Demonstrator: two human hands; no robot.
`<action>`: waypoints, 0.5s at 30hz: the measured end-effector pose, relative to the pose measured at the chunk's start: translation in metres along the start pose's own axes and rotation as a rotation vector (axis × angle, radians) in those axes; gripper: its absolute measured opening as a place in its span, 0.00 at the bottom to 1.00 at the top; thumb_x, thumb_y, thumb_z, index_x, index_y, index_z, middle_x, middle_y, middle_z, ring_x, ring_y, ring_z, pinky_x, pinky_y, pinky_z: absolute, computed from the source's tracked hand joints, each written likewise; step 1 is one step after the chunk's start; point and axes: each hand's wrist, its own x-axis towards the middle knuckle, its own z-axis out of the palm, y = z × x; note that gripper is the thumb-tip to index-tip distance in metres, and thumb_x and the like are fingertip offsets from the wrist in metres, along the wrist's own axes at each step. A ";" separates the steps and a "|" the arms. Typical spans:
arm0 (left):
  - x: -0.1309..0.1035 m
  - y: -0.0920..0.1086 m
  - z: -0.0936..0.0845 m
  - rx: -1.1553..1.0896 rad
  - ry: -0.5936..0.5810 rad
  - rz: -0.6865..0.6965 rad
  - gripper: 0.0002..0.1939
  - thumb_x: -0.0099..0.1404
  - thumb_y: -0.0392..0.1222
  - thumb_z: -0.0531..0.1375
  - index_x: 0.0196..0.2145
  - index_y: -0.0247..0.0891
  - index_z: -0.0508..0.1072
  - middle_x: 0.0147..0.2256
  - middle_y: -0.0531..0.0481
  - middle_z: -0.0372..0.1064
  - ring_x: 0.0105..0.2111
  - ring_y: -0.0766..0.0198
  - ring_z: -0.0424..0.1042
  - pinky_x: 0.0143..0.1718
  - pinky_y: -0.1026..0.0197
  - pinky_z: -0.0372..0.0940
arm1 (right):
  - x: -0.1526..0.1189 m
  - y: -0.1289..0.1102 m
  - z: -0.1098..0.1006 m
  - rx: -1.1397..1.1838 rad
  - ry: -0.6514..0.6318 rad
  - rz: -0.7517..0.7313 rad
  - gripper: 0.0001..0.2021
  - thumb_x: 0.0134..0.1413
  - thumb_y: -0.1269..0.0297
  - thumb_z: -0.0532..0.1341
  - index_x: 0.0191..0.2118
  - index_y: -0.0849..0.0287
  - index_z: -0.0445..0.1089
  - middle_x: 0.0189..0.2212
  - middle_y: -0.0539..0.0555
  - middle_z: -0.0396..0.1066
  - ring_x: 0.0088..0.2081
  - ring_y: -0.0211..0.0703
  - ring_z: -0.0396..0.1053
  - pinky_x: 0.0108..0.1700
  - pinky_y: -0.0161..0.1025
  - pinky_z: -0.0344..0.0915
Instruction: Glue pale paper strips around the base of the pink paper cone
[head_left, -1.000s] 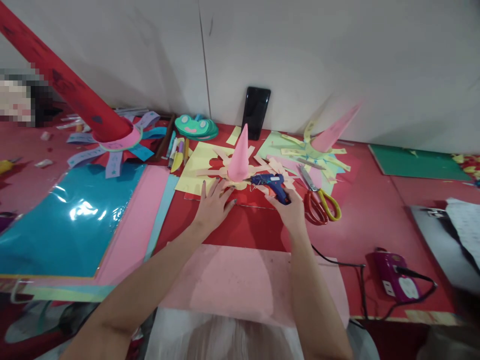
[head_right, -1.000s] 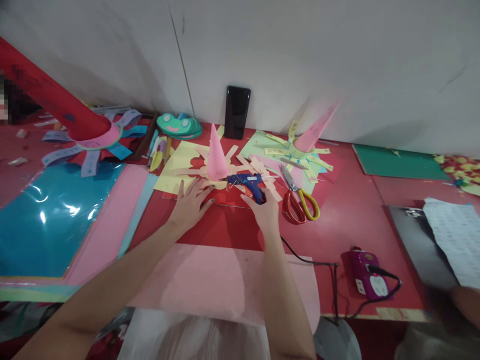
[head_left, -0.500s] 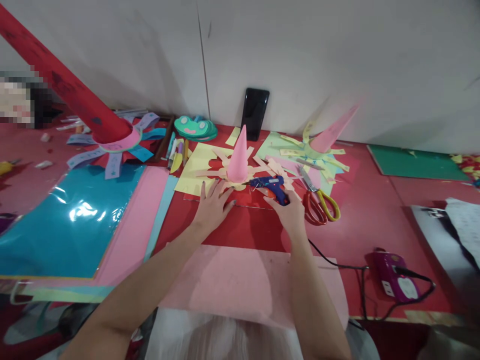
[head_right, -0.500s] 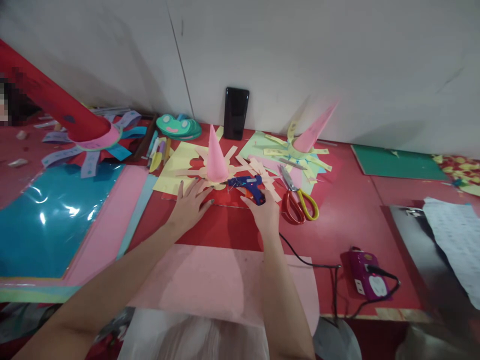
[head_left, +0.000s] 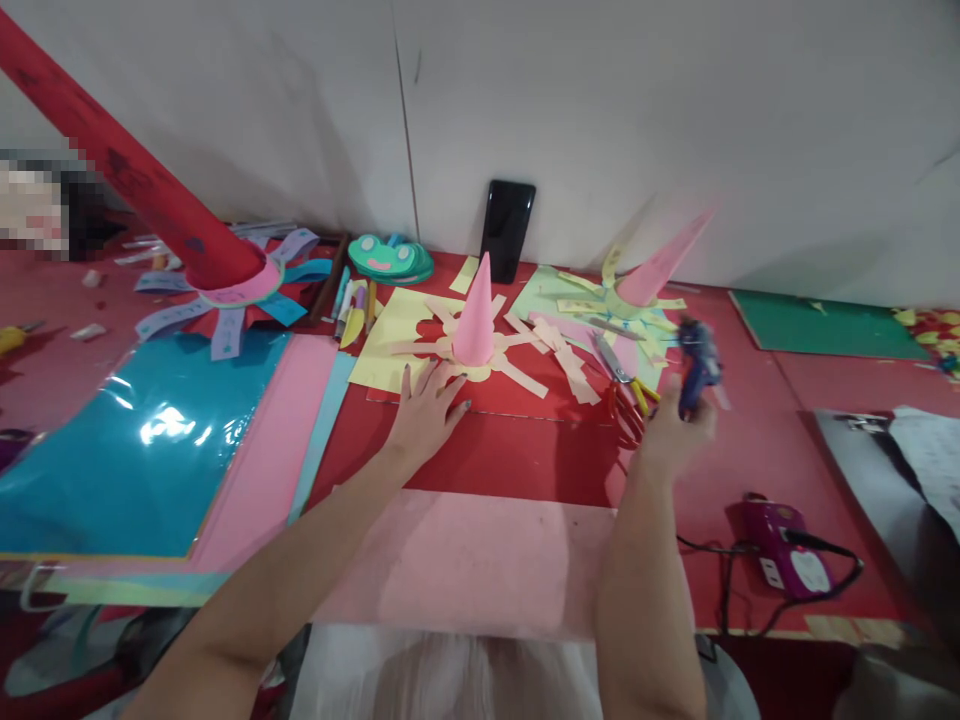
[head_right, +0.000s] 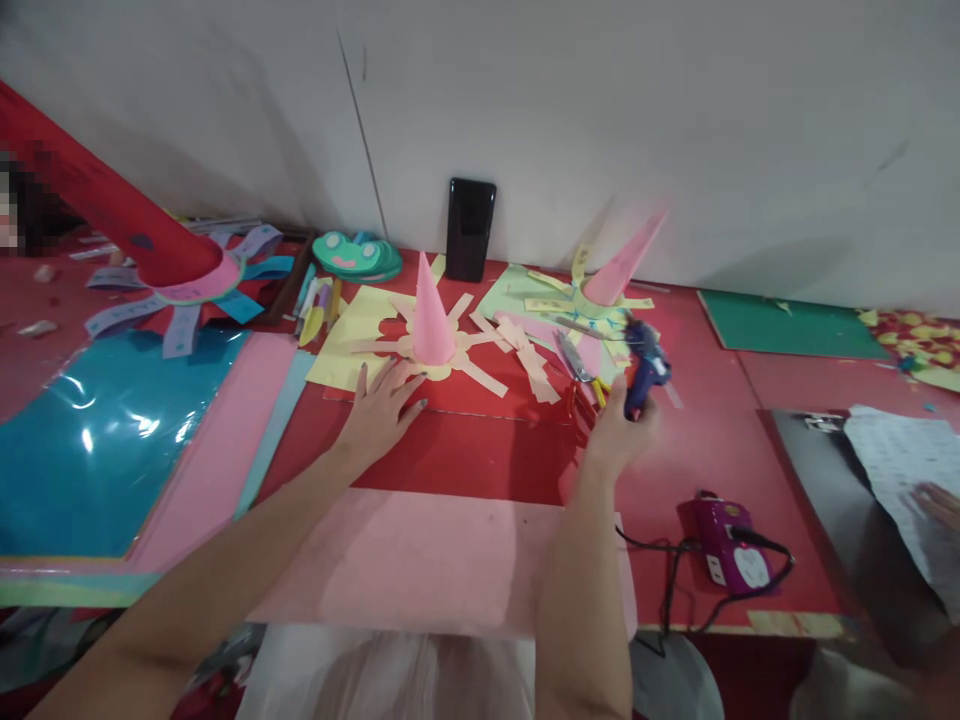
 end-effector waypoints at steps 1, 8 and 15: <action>0.000 0.000 0.000 -0.006 0.001 0.001 0.20 0.70 0.46 0.47 0.56 0.40 0.66 0.60 0.42 0.57 0.63 0.48 0.51 0.63 0.36 0.41 | 0.001 0.000 0.002 -0.032 0.021 0.029 0.33 0.48 0.34 0.51 0.39 0.64 0.69 0.27 0.55 0.68 0.28 0.44 0.65 0.31 0.41 0.62; 0.000 0.000 -0.002 -0.029 -0.009 -0.002 0.20 0.70 0.45 0.47 0.56 0.39 0.65 0.61 0.40 0.56 0.63 0.47 0.50 0.62 0.35 0.41 | 0.001 0.003 0.019 -0.204 0.022 -0.090 0.25 0.52 0.42 0.54 0.34 0.62 0.72 0.33 0.58 0.66 0.33 0.46 0.63 0.41 0.44 0.61; -0.001 0.000 -0.001 -0.021 -0.010 -0.003 0.20 0.70 0.46 0.47 0.57 0.39 0.65 0.61 0.41 0.56 0.63 0.47 0.49 0.62 0.34 0.42 | -0.010 -0.008 0.018 -0.237 0.126 -0.182 0.19 0.55 0.48 0.53 0.36 0.61 0.68 0.37 0.62 0.63 0.41 0.53 0.62 0.45 0.50 0.59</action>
